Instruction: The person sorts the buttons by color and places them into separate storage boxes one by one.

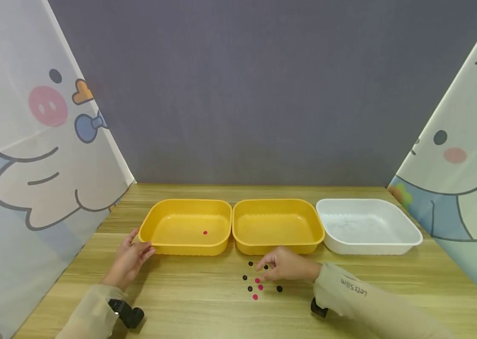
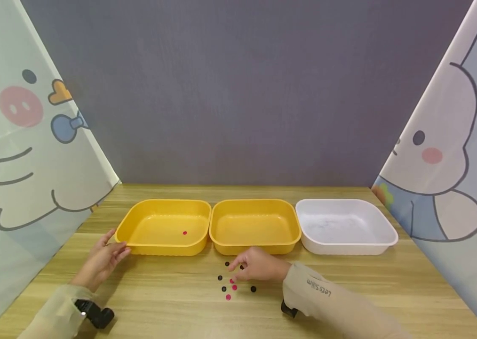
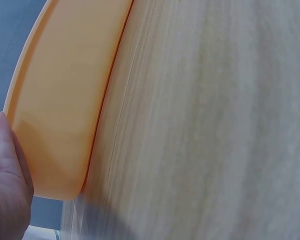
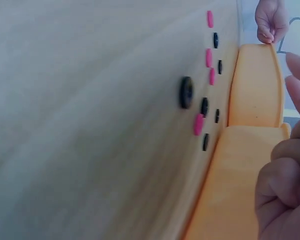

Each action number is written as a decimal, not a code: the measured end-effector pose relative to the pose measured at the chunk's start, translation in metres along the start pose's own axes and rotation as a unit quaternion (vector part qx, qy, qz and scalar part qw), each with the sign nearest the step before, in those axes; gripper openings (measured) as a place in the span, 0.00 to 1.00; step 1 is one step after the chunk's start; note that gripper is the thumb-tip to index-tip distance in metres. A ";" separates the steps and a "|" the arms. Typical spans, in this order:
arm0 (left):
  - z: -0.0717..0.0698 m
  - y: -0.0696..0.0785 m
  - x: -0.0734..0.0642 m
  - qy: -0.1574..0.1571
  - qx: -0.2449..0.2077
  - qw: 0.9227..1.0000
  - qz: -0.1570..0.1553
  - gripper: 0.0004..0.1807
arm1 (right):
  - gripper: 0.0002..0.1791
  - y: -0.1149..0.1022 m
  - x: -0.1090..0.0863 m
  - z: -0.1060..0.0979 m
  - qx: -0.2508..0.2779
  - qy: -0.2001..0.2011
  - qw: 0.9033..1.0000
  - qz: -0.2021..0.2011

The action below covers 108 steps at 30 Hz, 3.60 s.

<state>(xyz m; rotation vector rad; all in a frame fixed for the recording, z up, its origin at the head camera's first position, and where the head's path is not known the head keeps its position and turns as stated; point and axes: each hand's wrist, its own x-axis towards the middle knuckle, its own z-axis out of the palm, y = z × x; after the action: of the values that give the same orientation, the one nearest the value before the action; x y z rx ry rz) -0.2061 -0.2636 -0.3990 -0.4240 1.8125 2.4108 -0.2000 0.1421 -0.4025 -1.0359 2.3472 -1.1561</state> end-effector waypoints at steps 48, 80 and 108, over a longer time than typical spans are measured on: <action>-0.003 -0.003 0.000 -0.021 -0.030 0.999 0.010 0.44 | 0.07 -0.002 0.006 0.020 -0.114 -0.054 0.989 0.077; -0.003 -0.001 0.002 -0.020 -0.016 1.000 0.008 0.44 | 0.06 -0.009 0.007 0.006 -0.177 -0.030 0.983 0.022; -0.002 0.000 0.001 -0.012 -0.019 1.000 0.007 0.45 | 0.04 -0.042 0.029 -0.015 -0.084 0.072 0.994 0.012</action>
<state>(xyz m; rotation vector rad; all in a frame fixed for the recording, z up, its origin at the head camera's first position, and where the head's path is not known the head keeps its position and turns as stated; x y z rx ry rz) -0.2064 -0.2652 -0.3995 -0.3841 1.7675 2.4528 -0.2084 0.1123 -0.3599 -1.0047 2.6007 -1.0729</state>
